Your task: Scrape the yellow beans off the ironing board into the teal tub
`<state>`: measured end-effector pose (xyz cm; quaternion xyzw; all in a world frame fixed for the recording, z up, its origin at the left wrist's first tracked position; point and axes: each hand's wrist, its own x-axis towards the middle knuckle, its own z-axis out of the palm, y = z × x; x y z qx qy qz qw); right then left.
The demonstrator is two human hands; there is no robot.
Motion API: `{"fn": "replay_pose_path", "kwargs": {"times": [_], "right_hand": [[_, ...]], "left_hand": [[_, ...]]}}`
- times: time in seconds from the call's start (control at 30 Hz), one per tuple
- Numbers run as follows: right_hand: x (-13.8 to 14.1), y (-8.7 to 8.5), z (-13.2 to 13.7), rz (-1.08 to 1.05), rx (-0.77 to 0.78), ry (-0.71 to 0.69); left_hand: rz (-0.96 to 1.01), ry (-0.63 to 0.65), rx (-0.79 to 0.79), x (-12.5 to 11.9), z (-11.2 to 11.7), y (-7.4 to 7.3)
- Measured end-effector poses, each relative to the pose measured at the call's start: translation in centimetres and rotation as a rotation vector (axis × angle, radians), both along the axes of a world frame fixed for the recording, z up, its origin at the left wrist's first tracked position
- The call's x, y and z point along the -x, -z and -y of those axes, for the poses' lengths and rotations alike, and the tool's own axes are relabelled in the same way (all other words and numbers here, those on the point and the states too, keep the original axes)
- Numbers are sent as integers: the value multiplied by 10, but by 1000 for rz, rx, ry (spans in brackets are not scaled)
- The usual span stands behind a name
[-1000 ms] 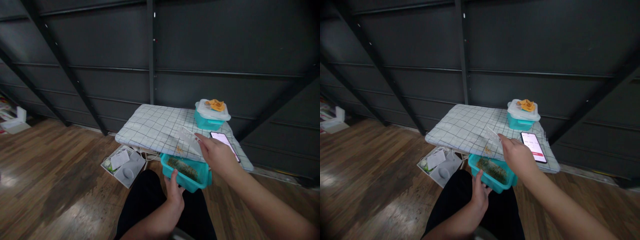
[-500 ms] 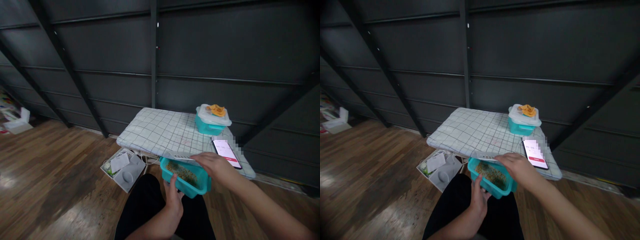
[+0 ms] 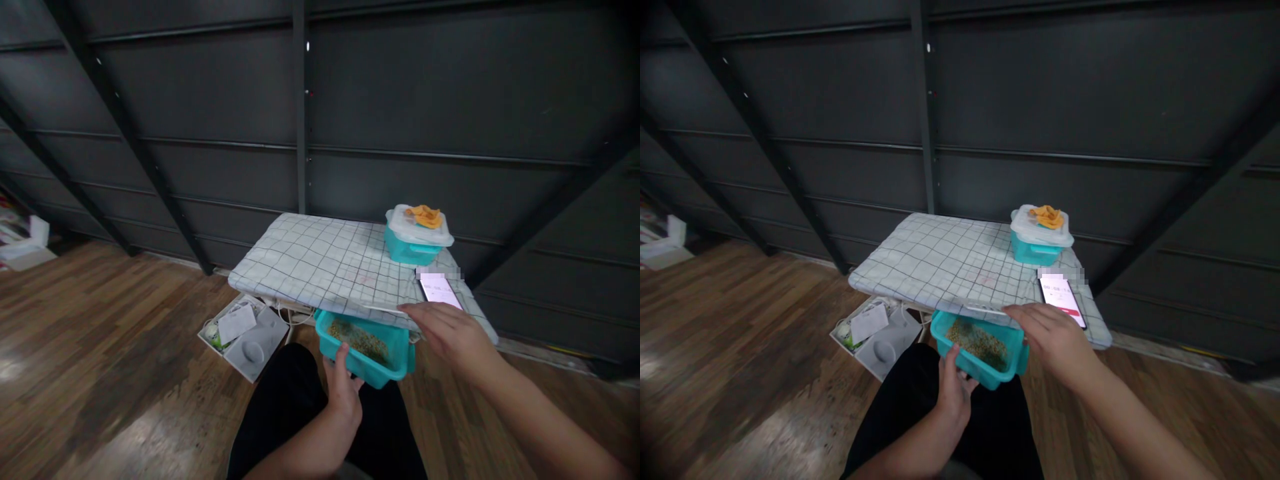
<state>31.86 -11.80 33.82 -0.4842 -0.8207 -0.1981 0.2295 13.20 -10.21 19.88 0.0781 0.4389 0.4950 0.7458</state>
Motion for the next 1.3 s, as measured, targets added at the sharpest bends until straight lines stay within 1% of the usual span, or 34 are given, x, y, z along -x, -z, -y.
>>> {"fn": "replay_pose_path", "kwargs": {"times": [0.1,0.17,0.23,0.3,0.4,0.53,0.63,0.7,0.83,0.9,0.97,1.03,1.1,1.2,1.3], "right_hand": [[-2,4,-11,41,-16,112],[-1,7,-17,69,-13,134],[1,9,-17,80,-8,110],[3,9,-11,71,1,65],[9,6,6,25,21,3],[23,3,25,-37,38,-47],[26,3,26,-60,41,-65],[20,3,21,-61,4,-24],[4,6,3,-16,-79,139],[4,8,-2,7,-99,202],[12,10,0,16,-76,171],[24,13,9,13,-25,68],[36,15,19,3,-10,-14],[40,15,28,-17,-54,-19],[29,13,29,-20,-88,40]], "left_hand": [[0,-1,1,0,1,1],[8,-5,-14,0,2,0],[17,-8,-21,0,3,-1],[20,-5,-19,0,3,-1],[12,-6,-18,0,2,1],[15,-14,-36,1,-1,2],[25,0,-50,3,-4,3],[16,0,-35,3,-6,3],[13,0,4,3,-9,4],[7,-6,5,2,-9,4],[3,-13,-1,2,-9,4],[3,-10,-16,2,-9,5],[5,-7,-34,2,-10,6],[12,-8,-47,2,-11,7],[8,-7,-21,3,-12,9]]}}
